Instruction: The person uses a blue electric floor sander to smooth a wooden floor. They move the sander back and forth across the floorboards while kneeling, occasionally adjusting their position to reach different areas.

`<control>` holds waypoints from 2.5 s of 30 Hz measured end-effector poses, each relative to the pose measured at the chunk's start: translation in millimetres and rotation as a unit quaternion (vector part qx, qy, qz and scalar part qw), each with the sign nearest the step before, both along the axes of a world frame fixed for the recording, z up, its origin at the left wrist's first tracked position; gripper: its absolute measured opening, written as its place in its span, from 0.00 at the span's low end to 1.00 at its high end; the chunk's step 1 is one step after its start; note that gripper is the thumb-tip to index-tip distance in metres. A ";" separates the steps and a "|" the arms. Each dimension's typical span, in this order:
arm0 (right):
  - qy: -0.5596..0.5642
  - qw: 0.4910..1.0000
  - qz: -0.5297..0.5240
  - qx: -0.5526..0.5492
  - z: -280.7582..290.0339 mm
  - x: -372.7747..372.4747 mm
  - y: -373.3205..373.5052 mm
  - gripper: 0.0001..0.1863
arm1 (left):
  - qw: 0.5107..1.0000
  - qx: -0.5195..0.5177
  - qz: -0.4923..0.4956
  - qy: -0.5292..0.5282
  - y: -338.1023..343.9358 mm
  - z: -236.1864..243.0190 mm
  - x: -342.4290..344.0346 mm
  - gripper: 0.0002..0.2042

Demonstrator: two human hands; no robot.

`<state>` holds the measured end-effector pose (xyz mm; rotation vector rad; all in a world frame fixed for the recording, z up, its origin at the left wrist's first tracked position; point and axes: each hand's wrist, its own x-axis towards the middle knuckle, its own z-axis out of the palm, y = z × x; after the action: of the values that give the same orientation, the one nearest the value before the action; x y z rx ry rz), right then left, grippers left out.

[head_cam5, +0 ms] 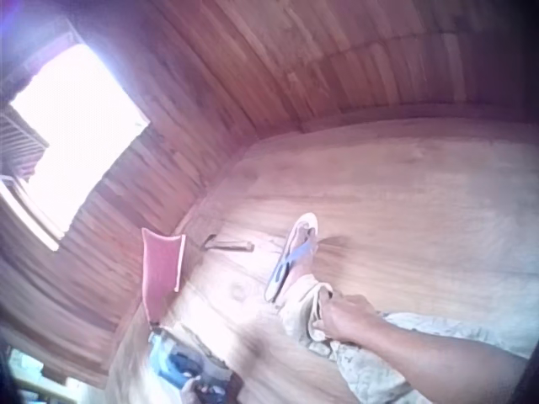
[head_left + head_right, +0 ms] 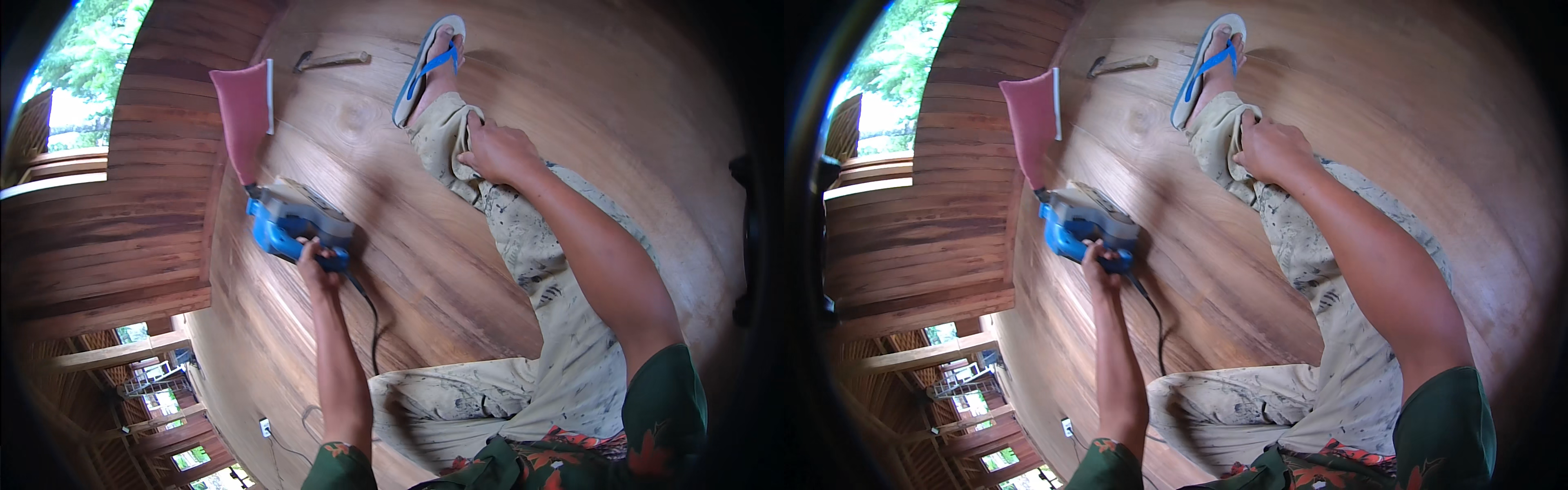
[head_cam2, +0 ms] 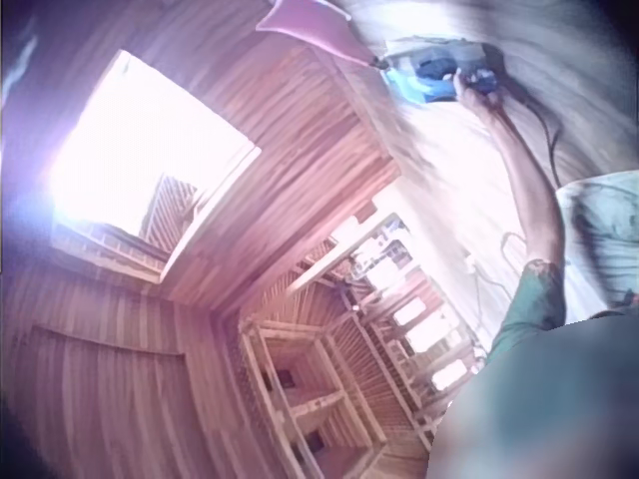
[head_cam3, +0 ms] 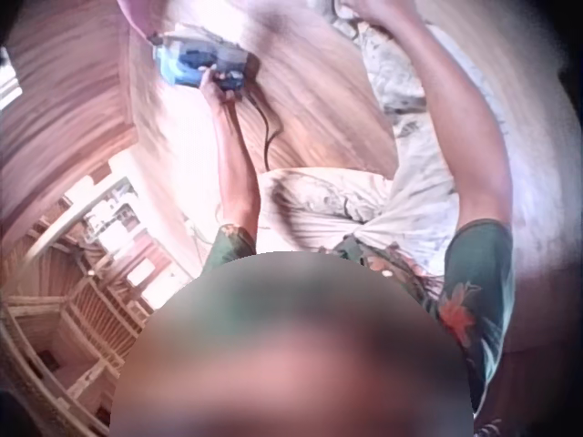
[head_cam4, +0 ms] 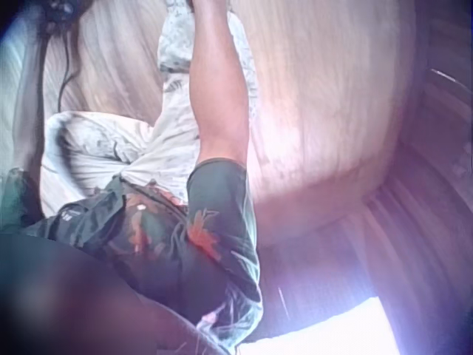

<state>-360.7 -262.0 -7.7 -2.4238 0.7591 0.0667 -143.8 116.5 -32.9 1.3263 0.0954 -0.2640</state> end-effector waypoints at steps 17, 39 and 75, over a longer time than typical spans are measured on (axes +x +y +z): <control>-0.018 1.000 -0.004 0.011 -7.8 -2.2 -1.3 0.42 | 0.998 0.012 0.032 0.047 -23.5 4.1 -236.7 0.17; 0.012 1.000 -0.002 0.024 -1.3 1.2 -2.2 0.40 | 0.999 0.029 -0.014 -0.007 -35.9 2.8 53.9 0.11; 0.009 1.000 -0.003 0.004 0.1 1.7 -0.6 0.36 | 0.999 0.043 0.018 0.005 8.9 1.8 103.0 0.08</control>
<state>-359.0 -262.6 -7.6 -2.4162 0.7742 0.0898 -40.7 125.3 -31.1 1.4080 0.1411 -0.2388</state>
